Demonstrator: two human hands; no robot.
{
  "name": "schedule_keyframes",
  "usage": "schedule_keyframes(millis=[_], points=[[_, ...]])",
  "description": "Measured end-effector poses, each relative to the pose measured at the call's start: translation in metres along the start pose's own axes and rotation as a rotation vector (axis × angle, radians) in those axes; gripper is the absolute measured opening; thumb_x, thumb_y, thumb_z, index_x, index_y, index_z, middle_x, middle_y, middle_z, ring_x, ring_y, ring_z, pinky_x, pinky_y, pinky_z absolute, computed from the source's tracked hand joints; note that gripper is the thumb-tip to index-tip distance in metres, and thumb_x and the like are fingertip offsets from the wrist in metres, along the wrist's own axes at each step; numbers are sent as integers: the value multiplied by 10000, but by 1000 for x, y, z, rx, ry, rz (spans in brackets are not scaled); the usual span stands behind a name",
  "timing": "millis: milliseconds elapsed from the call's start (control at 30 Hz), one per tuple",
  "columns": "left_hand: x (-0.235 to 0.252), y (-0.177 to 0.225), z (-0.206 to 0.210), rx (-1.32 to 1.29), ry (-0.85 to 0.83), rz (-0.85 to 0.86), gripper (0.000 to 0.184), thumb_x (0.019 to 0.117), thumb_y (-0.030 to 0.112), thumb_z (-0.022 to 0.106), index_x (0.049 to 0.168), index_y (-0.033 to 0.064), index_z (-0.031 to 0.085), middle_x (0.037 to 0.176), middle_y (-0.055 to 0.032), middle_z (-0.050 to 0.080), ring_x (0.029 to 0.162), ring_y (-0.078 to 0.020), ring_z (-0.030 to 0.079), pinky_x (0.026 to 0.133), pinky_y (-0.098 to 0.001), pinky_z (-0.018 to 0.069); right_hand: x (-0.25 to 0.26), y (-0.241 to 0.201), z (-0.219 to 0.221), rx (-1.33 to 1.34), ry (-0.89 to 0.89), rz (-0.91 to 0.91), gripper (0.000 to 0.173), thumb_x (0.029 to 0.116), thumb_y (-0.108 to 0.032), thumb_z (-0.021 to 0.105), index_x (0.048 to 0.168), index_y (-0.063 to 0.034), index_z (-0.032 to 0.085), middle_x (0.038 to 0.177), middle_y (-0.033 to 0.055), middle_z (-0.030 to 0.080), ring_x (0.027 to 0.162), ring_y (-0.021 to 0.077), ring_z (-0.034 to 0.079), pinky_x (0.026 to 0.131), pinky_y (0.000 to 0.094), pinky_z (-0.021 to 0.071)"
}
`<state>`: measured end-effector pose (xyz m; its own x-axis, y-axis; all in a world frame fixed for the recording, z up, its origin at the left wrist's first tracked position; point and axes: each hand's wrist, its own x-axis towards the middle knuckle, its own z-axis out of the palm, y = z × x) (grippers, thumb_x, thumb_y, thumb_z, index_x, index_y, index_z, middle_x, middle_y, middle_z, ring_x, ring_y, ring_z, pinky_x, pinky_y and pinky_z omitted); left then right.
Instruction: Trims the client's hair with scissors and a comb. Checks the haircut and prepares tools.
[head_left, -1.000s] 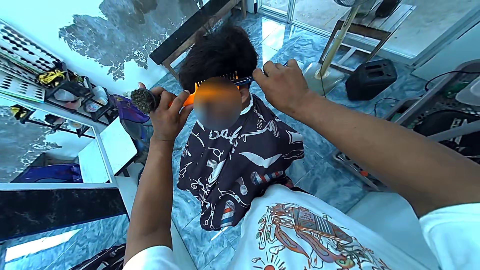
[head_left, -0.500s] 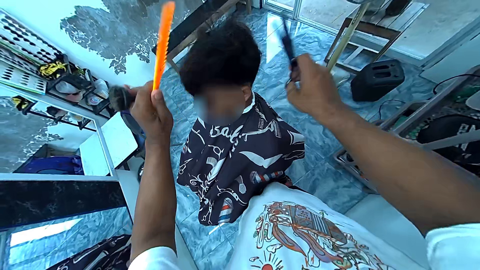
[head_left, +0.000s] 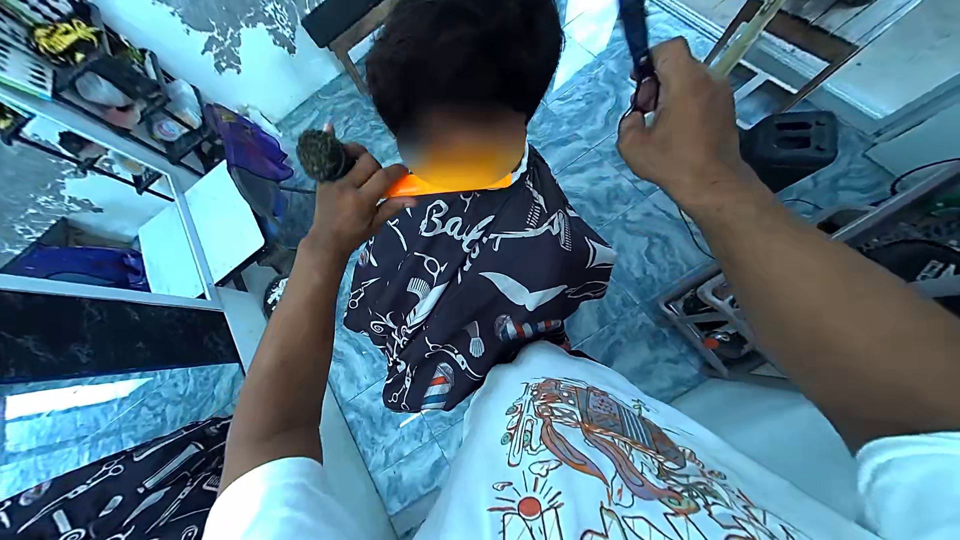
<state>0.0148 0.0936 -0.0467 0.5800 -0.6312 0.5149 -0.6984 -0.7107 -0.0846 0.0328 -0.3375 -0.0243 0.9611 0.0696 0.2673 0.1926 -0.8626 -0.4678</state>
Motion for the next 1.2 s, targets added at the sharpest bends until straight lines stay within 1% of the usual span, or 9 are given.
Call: schedule_keyframes(millis=[100,200,267,367,667,800,967,1067,1200], points=[[-9,-13,6,67,51,-54,452,1025,527,577,1241,150,705,908,-171,649,1038,-375,627,1135,-589,330,4,-24,-9,-292,-102,-207,352,979,-12,462,1322,0,540,1158,364,587,963,601,623,709,747,467],[0,-27,-1,115,115,-74,426,1023,506,595,1237,155,707,902,-180,651,1029,-382,636,1112,-596,358,8,-40,-5,-443,-192,-399,338,971,62,500,1302,8,540,1139,379,573,991,608,604,751,746,445],[10,-33,-4,148,194,-56,405,1020,486,613,1221,147,707,906,-172,638,1013,-366,628,1118,-594,338,9,-48,0,-475,-204,-452,342,975,63,516,1313,17,533,1163,379,567,1023,601,599,785,741,448],[22,-36,-6,180,272,-18,392,1019,472,622,1229,150,696,902,-163,615,1009,-350,617,1110,-572,342,8,-58,5,-500,-168,-455,347,968,60,518,1314,29,522,1145,371,567,995,587,609,773,720,458],[27,-37,-12,173,269,-7,388,1013,477,630,1225,159,693,895,-155,593,1006,-342,609,1107,-566,338,5,-66,11,-521,-127,-380,260,1022,50,424,1272,68,493,1058,356,580,888,555,646,688,655,490],[27,-37,-12,163,261,-11,388,1013,475,632,1234,162,691,897,-158,583,992,-347,604,1100,-574,338,4,-68,11,-524,-134,-354,294,996,50,470,1289,43,497,1104,348,572,962,553,633,741,671,478],[27,-37,-12,171,263,-1,392,1013,470,635,1226,147,699,893,-166,593,993,-355,603,1076,-554,367,3,-67,12,-516,-104,-359,253,999,53,455,1247,54,507,1053,333,587,898,529,650,690,633,490],[28,-33,-14,163,262,-15,401,1008,478,639,1234,152,698,883,-164,593,997,-354,613,1098,-577,350,3,-67,12,-514,-115,-364,266,996,56,461,1256,48,516,1100,337,576,967,537,633,745,650,478],[27,-31,-14,167,257,-16,417,1008,488,634,1244,150,693,892,-167,598,999,-357,614,1109,-578,338,3,-67,12,-484,-118,-349,256,985,54,480,1236,45,533,1074,321,597,908,518,653,688,624,491]])
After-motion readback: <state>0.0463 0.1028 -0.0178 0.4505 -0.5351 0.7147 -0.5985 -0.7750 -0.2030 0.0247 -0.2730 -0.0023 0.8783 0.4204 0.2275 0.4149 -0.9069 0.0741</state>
